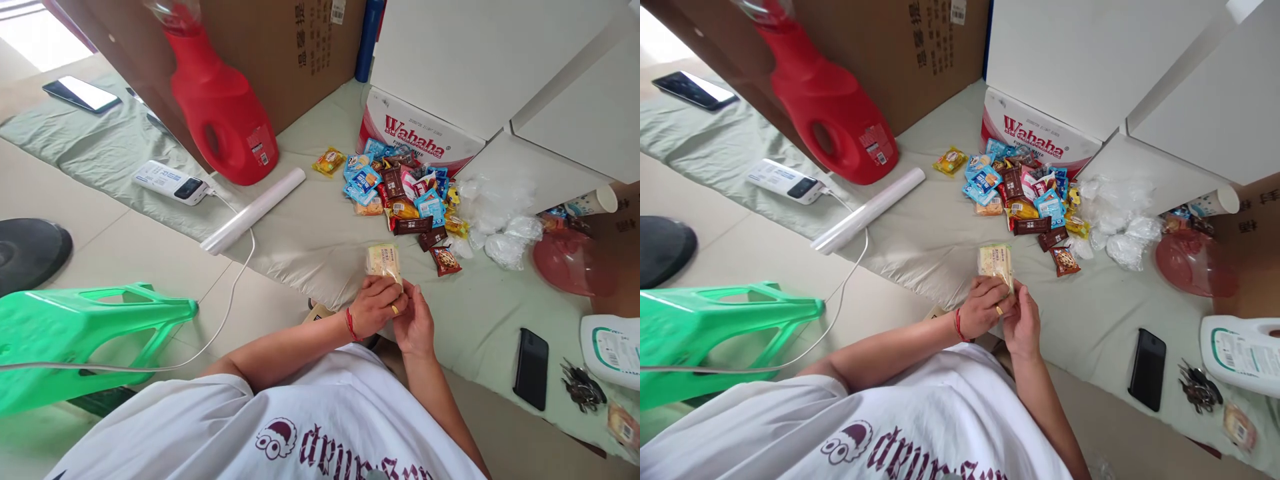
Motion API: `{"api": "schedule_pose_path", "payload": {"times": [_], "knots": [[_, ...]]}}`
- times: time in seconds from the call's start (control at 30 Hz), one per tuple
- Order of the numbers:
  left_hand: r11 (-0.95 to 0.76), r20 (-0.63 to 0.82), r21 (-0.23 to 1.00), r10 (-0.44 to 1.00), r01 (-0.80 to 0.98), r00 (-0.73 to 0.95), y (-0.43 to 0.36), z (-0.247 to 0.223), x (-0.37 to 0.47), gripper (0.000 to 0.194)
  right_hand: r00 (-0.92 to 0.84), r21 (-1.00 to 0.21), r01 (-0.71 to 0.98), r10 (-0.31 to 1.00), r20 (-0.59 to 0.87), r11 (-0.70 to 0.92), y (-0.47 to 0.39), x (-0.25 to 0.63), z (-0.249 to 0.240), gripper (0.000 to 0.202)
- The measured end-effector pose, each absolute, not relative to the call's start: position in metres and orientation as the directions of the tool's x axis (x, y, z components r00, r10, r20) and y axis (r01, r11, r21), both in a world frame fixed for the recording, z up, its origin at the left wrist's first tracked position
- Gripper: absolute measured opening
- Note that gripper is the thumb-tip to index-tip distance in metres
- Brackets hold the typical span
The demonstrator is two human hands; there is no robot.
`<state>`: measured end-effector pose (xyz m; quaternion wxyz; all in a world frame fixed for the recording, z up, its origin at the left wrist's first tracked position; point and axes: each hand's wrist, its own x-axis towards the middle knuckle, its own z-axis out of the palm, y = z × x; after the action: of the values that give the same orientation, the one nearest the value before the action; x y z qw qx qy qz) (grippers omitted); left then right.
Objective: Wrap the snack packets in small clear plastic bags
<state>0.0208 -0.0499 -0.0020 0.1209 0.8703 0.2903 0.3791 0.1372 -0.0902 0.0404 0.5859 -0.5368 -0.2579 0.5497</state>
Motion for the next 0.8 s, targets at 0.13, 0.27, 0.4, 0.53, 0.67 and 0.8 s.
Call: {"api": "schedule_pose_path", "payload": {"times": [0.13, 0.27, 0.4, 0.53, 0.67, 0.8], "knots": [[-0.863, 0.538, 0.455, 0.461, 0.218, 0.705, -0.049, -0.006, 0.024, 0.036, 0.232, -0.834, -0.508, 0.898, -0.374, -0.216, -0.101, 0.155, 0.038, 0.031], [-0.801, 0.631, 0.592, 0.39, -0.091, 0.67, -0.049, 0.003, 0.027, 0.068, 0.177, -0.77, -0.561, 0.864, -0.471, -0.305, -0.11, 0.172, 0.032, 0.025], [-0.751, 0.687, 0.64, 0.463, -0.165, 0.559, -0.052, 0.014, 0.022, 0.069, 0.348, -0.817, -0.506, 0.801, -0.487, -0.277, -0.114, 0.209, 0.034, 0.015], [-0.712, 0.611, 0.691, 0.668, 0.125, 0.425, -0.041, 0.013, -0.009, 0.053, 0.723, -0.886, -0.459, 0.555, -0.412, -0.06, -0.103, 0.302, 0.046, 0.009], [-0.65, 0.564, 0.599, 0.757, 0.467, 0.329, -0.018, -0.006, -0.057, 0.033, 0.882, -0.885, -0.444, 0.11, -0.459, -0.139, -0.083, 0.403, 0.056, 0.006], [-0.547, 0.502, 0.507, 0.816, 0.666, 0.288, -0.003, -0.025, -0.088, 0.025, 0.908, -0.893, -0.41, 0.011, -0.419, -0.189, -0.058, 0.452, 0.056, 0.032]]}}
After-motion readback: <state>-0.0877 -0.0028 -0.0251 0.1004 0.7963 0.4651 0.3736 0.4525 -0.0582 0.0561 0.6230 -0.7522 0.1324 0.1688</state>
